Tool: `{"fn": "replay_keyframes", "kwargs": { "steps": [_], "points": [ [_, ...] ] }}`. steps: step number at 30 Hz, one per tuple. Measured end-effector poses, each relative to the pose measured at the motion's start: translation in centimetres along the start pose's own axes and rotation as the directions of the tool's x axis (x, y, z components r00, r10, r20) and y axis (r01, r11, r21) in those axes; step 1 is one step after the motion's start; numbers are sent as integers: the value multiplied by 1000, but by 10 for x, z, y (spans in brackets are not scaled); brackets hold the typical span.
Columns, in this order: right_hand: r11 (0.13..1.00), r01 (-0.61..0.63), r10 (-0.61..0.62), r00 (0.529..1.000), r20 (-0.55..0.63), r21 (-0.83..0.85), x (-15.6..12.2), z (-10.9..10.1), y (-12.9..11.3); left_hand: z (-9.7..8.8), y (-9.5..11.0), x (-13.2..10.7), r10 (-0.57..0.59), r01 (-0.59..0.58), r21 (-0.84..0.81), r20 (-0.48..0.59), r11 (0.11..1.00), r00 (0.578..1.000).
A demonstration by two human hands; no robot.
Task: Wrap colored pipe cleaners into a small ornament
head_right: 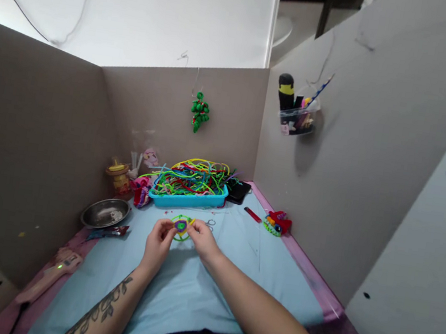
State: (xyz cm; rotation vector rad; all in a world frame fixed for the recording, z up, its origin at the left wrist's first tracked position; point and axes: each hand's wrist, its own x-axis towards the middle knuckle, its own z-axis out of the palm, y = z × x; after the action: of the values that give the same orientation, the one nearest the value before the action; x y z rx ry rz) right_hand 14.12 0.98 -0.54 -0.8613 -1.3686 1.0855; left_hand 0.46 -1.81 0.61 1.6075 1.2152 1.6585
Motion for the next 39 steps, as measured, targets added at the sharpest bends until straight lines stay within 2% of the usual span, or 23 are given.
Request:
{"fn": "replay_keyframes", "kwargs": {
  "steps": [7,14,18,22,26,28,33,39],
  "points": [
    [1000,15,-15,999,-36,9,2,-2,0,-2,3,4,-109,112,-45,64,993,992],
    [999,3,-1,999,-35,52,1,-2,-1,0,5,4,-22,21,8,211,1000,977],
    [995,-36,36,999,-4,88,0,-1,-2,1,5,2,-41,36,30,196,999,980],
    [997,-68,69,997,-28,41,-1,0,-1,2,6,1,-63,60,25,165,998,984],
    [992,46,-63,986,-152,-114,-1,-4,-2,3,3,1,-113,126,-81,149,989,982],
    [976,105,-140,974,-177,-191,-1,-7,-4,3,-1,2,-155,173,-134,135,976,979],
    [931,204,-259,954,-151,-303,-4,-13,-9,4,-6,4,-208,229,-192,119,954,971],
    [935,208,-238,969,-72,-288,-6,-11,-11,4,-2,3,-193,224,-237,145,945,970]
  ]
}}
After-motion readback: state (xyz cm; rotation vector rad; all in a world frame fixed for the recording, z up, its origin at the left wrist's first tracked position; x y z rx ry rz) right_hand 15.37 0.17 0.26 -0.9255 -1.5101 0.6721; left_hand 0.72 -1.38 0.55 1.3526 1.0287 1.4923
